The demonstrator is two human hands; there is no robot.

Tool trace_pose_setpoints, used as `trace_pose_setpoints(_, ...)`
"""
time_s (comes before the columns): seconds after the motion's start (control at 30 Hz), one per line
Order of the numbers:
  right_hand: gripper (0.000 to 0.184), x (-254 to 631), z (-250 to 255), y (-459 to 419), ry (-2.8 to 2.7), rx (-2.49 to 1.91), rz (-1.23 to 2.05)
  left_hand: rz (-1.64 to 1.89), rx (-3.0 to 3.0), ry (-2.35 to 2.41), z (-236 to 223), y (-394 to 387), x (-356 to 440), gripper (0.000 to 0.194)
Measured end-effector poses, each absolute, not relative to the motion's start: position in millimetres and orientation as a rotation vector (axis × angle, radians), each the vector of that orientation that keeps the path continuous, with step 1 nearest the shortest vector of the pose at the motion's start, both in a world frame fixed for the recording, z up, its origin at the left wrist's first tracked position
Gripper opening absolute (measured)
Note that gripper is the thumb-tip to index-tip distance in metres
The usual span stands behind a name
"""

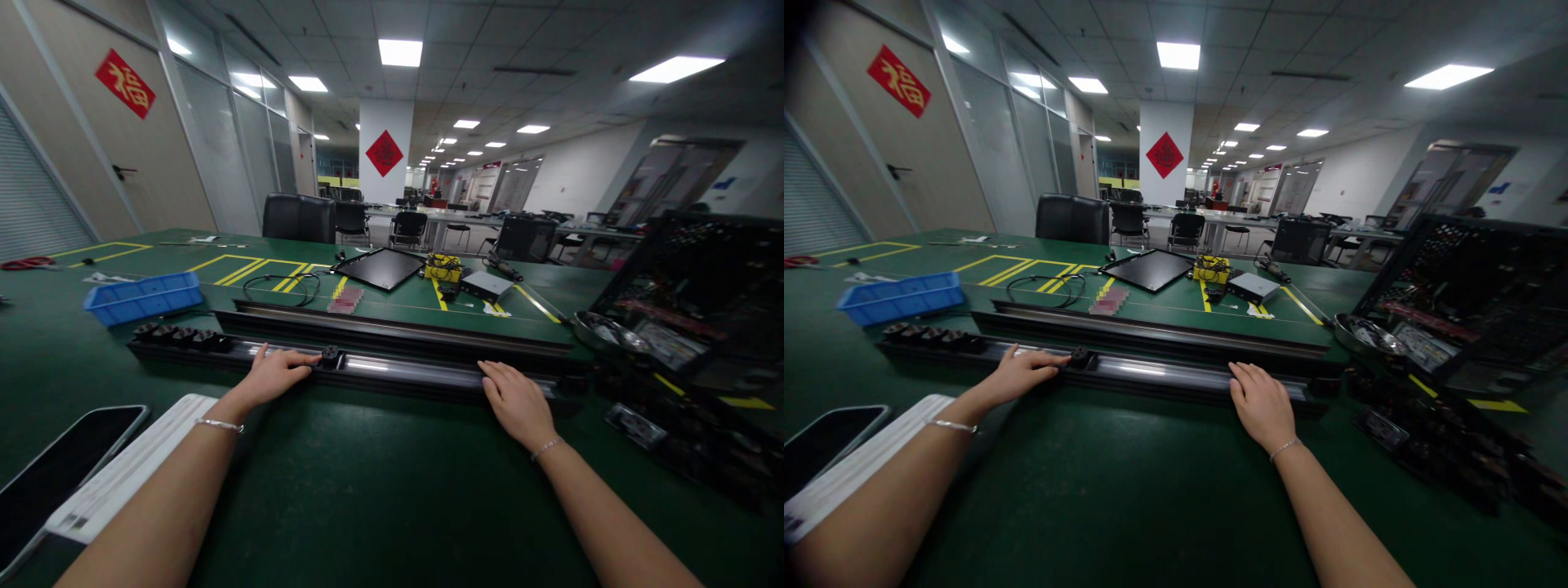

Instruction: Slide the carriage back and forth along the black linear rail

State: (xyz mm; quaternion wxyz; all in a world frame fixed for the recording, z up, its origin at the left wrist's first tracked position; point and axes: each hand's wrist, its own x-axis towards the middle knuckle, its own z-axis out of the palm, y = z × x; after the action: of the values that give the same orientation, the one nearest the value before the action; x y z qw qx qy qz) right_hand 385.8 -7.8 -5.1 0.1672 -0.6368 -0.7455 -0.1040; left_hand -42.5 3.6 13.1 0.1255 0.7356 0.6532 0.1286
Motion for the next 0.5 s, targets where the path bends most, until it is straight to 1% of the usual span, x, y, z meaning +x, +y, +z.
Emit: trace_pose_setpoints(0.5, 0.045, 385.7, -3.9, -8.0, -2.13, -1.83, -0.273, 0.341, 2.147, 1.927, 19.2, -0.1, -37.1, 0.038)
